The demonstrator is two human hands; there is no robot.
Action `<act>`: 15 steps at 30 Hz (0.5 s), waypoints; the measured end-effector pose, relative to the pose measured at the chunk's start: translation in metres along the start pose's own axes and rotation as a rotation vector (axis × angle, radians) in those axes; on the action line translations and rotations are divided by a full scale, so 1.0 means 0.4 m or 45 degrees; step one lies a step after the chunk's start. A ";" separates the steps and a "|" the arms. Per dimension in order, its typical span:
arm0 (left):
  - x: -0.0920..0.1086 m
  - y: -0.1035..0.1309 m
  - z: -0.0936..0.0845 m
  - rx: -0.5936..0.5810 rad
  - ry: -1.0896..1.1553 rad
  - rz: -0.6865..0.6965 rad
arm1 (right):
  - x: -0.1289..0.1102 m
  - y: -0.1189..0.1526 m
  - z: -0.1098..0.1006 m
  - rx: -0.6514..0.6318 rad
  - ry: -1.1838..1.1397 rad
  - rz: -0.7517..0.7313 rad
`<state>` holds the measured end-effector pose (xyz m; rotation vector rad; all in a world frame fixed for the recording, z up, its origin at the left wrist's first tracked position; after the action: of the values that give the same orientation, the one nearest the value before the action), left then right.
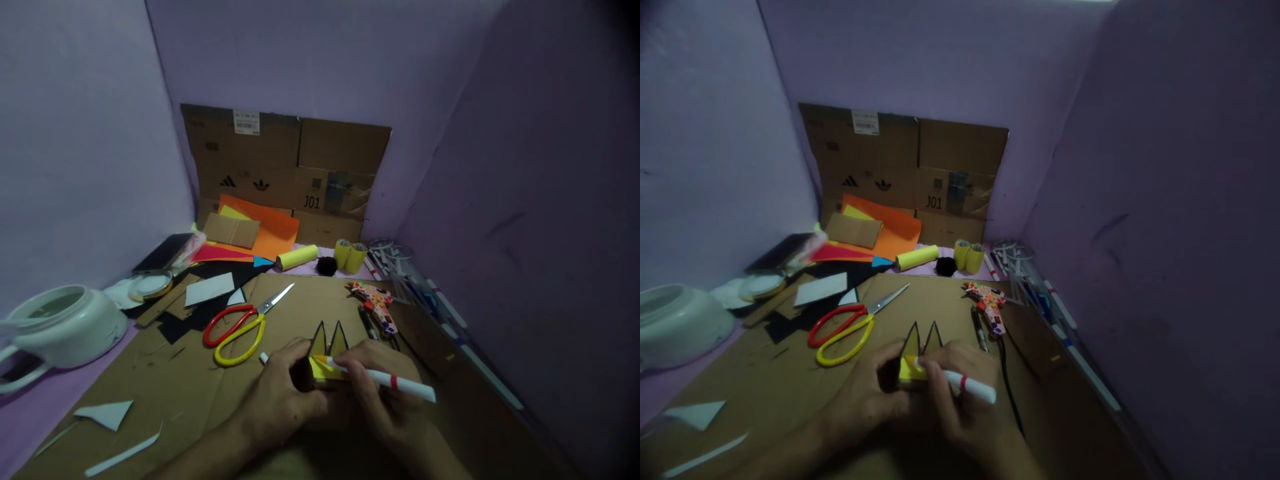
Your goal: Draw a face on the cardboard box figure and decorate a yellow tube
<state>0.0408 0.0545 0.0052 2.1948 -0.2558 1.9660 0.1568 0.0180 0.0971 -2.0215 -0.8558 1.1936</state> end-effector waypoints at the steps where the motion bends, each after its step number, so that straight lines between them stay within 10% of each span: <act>1: 0.001 0.000 -0.001 0.002 -0.007 0.006 | -0.002 0.000 0.004 -0.017 -0.008 -0.014; 15: 0.005 0.001 0.006 -0.023 0.024 0.006 | 0.000 0.002 -0.001 -0.006 0.001 -0.007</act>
<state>0.0432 0.0535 0.0069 2.1662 -0.2752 1.9779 0.1571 0.0173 0.0965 -2.0221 -0.8643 1.1885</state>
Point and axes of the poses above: each hand's wrist, its own y-axis away from the middle knuckle, its own z-axis out of the palm, x = y × z, the point moved 10 cm from there along -y, towards the middle knuckle, and after that the axes turned 4 degrees about x, right-handed, at the moved point
